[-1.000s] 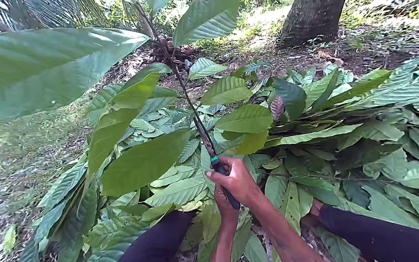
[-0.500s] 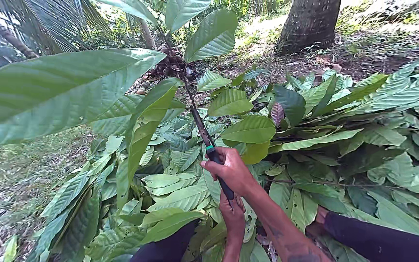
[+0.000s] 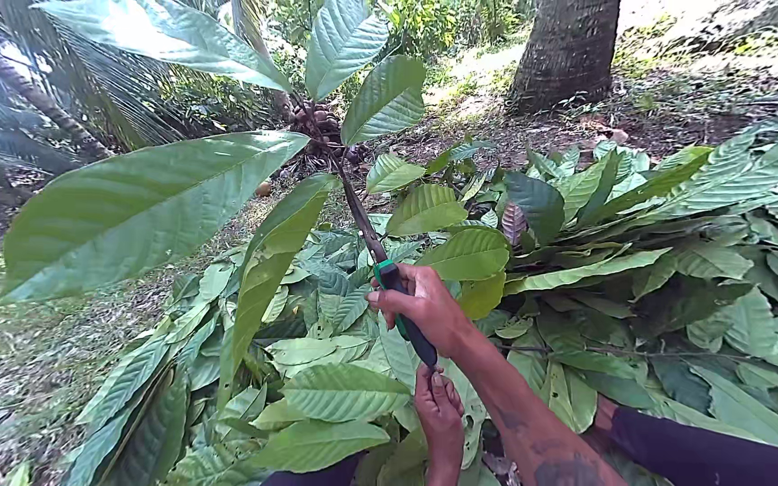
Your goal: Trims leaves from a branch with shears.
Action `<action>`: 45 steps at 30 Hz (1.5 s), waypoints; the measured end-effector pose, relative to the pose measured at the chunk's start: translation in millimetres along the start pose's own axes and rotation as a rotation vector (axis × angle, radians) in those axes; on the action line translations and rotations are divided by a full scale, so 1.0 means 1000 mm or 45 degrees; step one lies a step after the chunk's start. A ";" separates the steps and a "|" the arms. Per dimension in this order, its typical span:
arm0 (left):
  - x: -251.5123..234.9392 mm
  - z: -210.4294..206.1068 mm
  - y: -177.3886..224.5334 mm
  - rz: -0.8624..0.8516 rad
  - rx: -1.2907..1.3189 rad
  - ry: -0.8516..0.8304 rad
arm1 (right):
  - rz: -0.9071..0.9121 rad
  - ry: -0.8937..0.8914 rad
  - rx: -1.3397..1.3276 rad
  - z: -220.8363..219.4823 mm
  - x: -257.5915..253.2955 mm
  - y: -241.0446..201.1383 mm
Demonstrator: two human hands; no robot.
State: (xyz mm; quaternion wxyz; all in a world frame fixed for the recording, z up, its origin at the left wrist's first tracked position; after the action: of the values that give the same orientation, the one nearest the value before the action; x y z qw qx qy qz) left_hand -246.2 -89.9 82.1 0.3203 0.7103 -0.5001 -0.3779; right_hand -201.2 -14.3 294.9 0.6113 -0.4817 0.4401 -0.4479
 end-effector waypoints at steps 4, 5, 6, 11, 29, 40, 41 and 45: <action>0.001 0.000 -0.001 0.008 0.001 0.000 | 0.007 -0.037 -0.039 0.002 0.000 -0.004; 0.002 0.001 -0.002 0.010 0.005 0.002 | 0.006 -0.058 -0.054 0.002 0.001 -0.004; 0.002 0.001 -0.002 0.010 0.004 0.001 | 0.004 -0.083 -0.071 0.001 0.003 -0.003; 0.003 0.001 -0.003 0.007 0.025 -0.006 | -0.023 -0.147 -0.167 -0.003 0.005 -0.001; 0.009 0.003 -0.005 0.047 0.082 -0.013 | 0.086 -0.158 -0.188 -0.002 -0.009 -0.026; 0.013 0.002 -0.004 0.071 0.084 -0.021 | 0.100 -0.083 -0.213 -0.002 -0.018 -0.041; 0.013 0.002 -0.003 0.068 0.082 -0.021 | 0.107 -0.060 -0.214 -0.003 -0.017 -0.041; 0.014 0.002 -0.003 0.056 0.080 -0.039 | 0.167 -0.060 -0.184 -0.004 -0.016 -0.043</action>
State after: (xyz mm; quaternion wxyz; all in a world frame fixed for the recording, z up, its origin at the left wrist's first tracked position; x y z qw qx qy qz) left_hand -243.7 -102.4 75.3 0.2985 0.7030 -0.5319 -0.3657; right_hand -214.2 -5.9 338.4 0.6131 -0.5050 0.4876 -0.3625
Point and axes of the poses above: each hand's wrist, its own x-axis away from the middle knuckle, its own z-axis out of the back of the hand, y = z × x, the point moved 3 cm from there along -x, towards the middle knuckle, and after that the axes turned 13 degrees about x, right-handed, at the moved point
